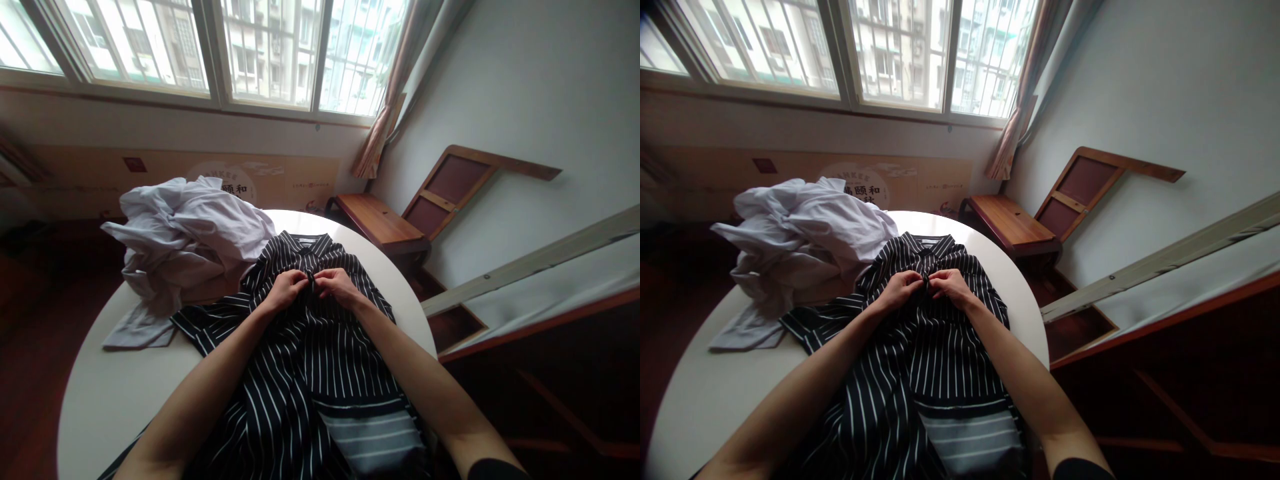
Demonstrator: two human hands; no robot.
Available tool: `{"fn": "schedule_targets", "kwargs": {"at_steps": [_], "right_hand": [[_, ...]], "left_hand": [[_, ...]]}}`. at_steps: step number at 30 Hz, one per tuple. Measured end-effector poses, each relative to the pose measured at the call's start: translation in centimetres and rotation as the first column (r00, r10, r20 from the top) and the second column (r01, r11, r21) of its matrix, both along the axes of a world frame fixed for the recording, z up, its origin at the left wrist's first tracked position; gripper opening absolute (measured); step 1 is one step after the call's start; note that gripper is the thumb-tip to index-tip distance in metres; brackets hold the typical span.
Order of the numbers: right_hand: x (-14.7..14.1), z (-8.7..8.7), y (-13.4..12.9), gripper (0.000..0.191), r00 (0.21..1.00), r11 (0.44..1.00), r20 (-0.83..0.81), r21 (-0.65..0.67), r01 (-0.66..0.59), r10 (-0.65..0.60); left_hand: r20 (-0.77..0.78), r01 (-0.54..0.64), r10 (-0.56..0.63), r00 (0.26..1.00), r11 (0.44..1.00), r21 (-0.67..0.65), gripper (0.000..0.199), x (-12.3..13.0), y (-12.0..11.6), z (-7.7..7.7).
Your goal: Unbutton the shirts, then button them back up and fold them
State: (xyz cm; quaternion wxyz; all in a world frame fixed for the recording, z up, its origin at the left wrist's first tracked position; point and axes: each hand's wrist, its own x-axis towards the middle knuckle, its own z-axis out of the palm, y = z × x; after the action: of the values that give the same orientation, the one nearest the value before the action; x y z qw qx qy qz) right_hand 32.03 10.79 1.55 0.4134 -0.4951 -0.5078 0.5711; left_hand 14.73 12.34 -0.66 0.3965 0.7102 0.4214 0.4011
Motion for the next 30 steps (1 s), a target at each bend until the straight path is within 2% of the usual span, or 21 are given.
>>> {"fn": "schedule_targets", "kwargs": {"at_steps": [14,17,19,21,23,26,30], "right_hand": [[-0.5,-0.4,-0.2,0.015,0.999,0.996,0.035,0.089,0.022,-0.025],[-0.8,-0.4,-0.4,0.013,0.985,0.978,0.156,0.204,0.043,-0.075],[-1.3,-0.5,-0.7,0.009,0.924,0.925,0.325,0.374,0.068,-0.199],[-1.8,-0.7,-1.1,0.007,0.805,0.838,0.467,0.543,0.065,-0.365],[-2.3,-1.0,-1.5,0.008,0.696,0.763,0.533,0.645,0.035,-0.482],[-2.8,-1.6,-2.0,0.013,0.614,0.689,0.561,0.724,-0.038,-0.555],[-3.1,-2.4,-2.3,0.018,0.581,0.640,0.567,0.762,-0.102,-0.583]], "left_hand": [[-0.033,-0.006,0.006,0.999,1.000,0.013,0.016,-0.2,-0.2,0.2],[-0.041,-0.021,0.022,0.999,0.999,0.032,0.018,-0.1,-0.1,-0.1],[-0.035,-0.036,0.038,0.999,0.999,0.035,0.020,0.0,-0.1,-0.3],[-0.032,-0.055,0.055,0.998,0.998,0.022,0.022,0.1,-0.1,-0.3],[-0.040,-0.052,0.052,0.998,0.999,0.004,0.025,0.2,-0.3,-0.1],[-0.037,-0.082,0.082,0.996,0.997,-0.001,0.029,0.3,-0.8,0.3],[-0.034,-0.186,0.187,0.982,0.982,0.007,0.029,0.7,-1.1,0.3]]}}
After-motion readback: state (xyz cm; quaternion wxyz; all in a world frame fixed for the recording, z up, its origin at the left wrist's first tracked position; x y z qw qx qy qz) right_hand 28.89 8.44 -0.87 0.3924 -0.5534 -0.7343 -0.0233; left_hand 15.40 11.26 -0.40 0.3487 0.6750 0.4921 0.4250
